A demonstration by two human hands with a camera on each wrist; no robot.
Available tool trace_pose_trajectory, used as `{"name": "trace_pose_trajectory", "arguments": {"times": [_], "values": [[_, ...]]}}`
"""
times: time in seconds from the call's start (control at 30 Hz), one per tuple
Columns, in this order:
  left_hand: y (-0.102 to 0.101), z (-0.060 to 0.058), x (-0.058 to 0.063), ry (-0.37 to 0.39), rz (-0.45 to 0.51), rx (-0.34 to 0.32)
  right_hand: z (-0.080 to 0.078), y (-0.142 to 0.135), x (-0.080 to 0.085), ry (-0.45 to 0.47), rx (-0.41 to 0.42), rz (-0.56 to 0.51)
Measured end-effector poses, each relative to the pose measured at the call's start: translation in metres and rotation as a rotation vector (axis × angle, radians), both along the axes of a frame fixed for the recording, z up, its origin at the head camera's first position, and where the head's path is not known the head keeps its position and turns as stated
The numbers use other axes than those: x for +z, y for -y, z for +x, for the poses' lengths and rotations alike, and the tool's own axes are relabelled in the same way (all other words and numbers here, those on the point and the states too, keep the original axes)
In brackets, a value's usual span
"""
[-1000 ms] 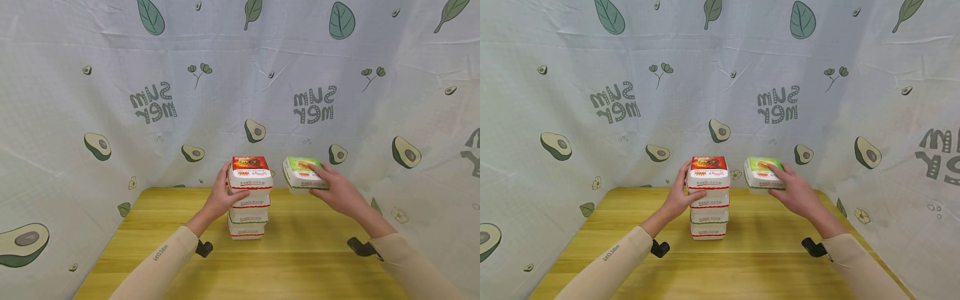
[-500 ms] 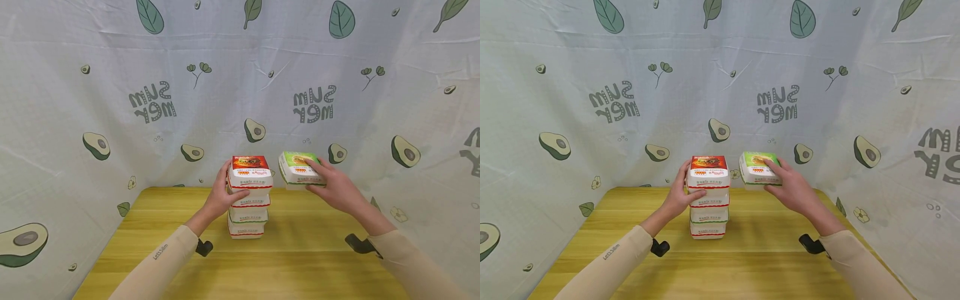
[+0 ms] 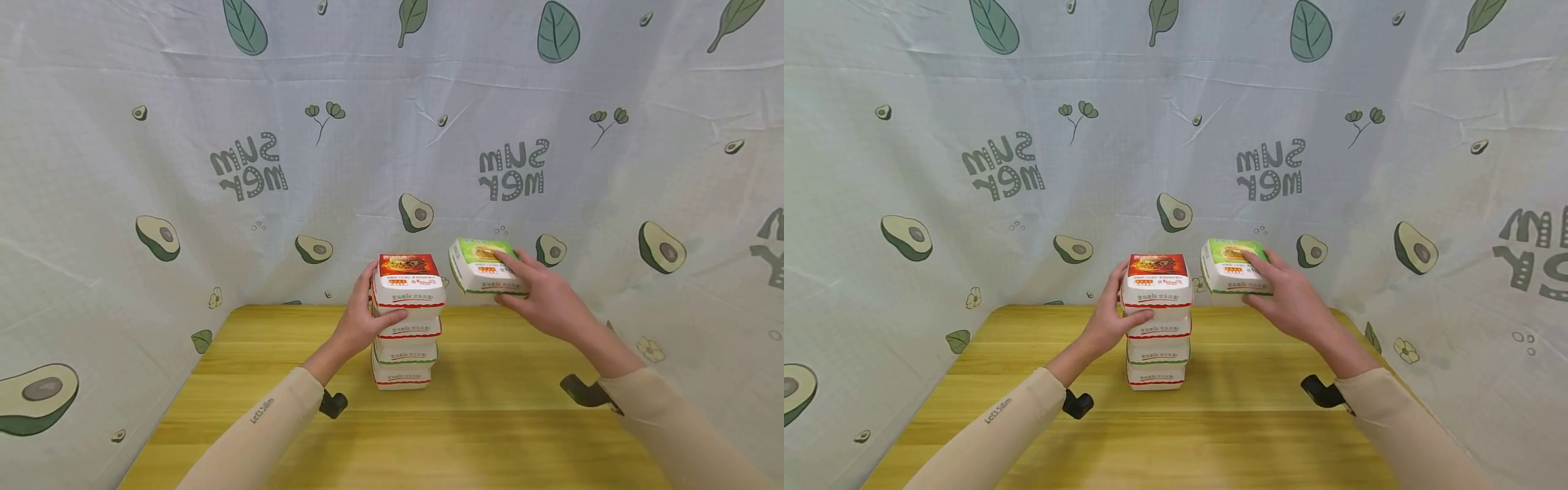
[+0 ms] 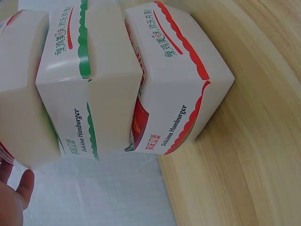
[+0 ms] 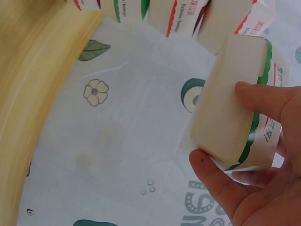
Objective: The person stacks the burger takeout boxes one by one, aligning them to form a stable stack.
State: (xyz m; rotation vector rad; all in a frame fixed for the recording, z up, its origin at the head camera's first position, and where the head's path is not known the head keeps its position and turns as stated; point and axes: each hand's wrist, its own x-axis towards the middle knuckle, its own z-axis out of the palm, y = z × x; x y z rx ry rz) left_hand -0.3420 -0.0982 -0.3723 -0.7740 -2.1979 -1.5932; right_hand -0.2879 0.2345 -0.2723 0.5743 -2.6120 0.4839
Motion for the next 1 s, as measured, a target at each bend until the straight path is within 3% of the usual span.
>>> {"name": "trace_pose_trajectory", "arguments": {"times": [1.0], "values": [[0.000, 0.001, 0.000, 0.022, -0.007, 0.004, 0.003, 0.013, 0.021, -0.046, 0.015, 0.009]]}}
